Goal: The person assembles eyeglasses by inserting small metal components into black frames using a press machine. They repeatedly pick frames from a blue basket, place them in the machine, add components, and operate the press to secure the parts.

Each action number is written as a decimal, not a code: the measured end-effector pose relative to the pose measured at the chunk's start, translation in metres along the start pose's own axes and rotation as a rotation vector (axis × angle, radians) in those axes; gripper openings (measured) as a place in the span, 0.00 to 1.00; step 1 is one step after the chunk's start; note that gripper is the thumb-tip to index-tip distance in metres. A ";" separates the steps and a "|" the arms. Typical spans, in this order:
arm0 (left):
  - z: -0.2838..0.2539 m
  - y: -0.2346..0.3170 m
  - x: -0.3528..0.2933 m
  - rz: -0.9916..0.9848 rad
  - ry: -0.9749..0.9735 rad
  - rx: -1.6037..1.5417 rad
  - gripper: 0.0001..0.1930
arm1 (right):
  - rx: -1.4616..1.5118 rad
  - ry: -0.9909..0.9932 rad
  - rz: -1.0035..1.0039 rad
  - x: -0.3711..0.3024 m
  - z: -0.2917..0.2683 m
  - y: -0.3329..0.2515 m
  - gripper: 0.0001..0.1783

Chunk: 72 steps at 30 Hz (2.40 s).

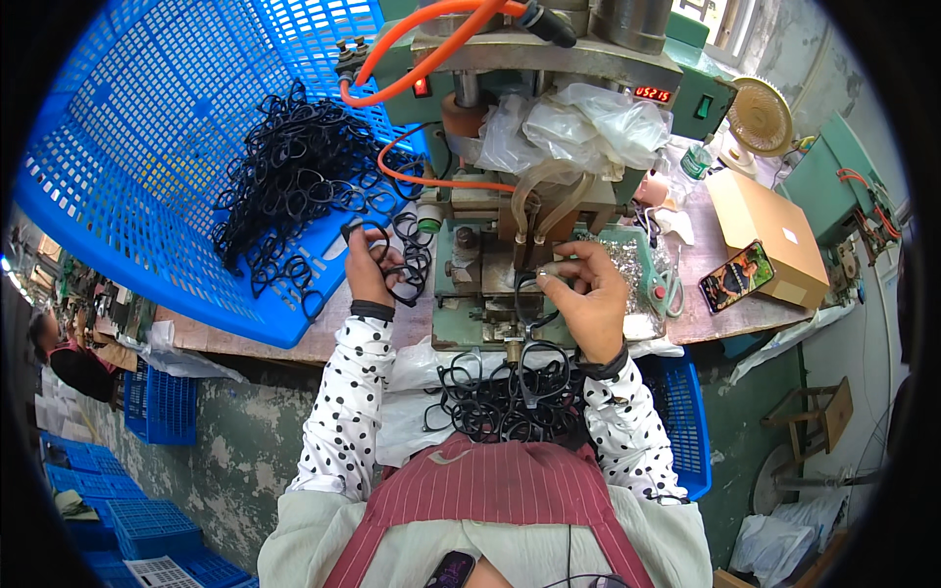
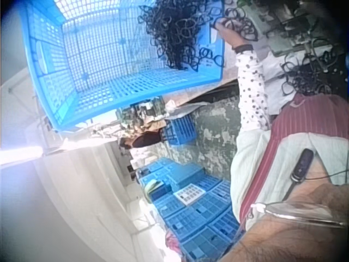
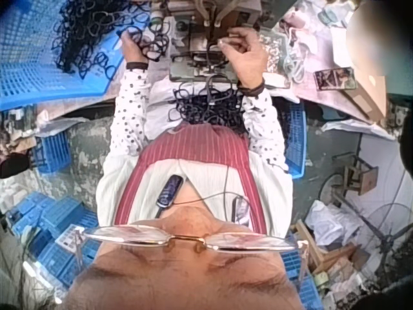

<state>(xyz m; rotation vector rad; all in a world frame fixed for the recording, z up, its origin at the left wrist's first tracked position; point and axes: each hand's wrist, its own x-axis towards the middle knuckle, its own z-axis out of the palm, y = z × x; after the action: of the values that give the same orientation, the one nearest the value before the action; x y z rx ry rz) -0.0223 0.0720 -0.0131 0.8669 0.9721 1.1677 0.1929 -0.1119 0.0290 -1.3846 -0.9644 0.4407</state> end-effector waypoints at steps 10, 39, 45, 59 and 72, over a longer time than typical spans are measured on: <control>0.045 0.021 -0.091 1.373 -0.351 0.758 0.16 | 0.097 0.012 0.059 0.010 0.020 -0.003 0.26; 0.052 -0.004 -0.093 1.649 -0.866 0.856 0.25 | -0.845 0.444 -0.254 0.016 -0.075 0.124 0.04; 0.004 -0.038 0.019 1.138 -0.220 1.353 0.14 | -0.923 0.440 -0.234 0.020 -0.075 0.132 0.04; -0.053 -0.024 0.010 1.022 -0.192 1.528 0.10 | -0.942 0.444 -0.219 0.015 -0.071 0.117 0.05; 0.053 0.008 -0.101 1.609 -0.610 0.852 0.21 | -0.129 0.045 -0.114 -0.001 -0.004 -0.003 0.12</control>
<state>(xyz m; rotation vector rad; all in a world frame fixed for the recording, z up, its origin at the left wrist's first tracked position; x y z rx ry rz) 0.0137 -0.0287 0.0287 2.7757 0.0086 1.5185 0.1950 -0.1157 0.0319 -1.4409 -1.0440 0.2651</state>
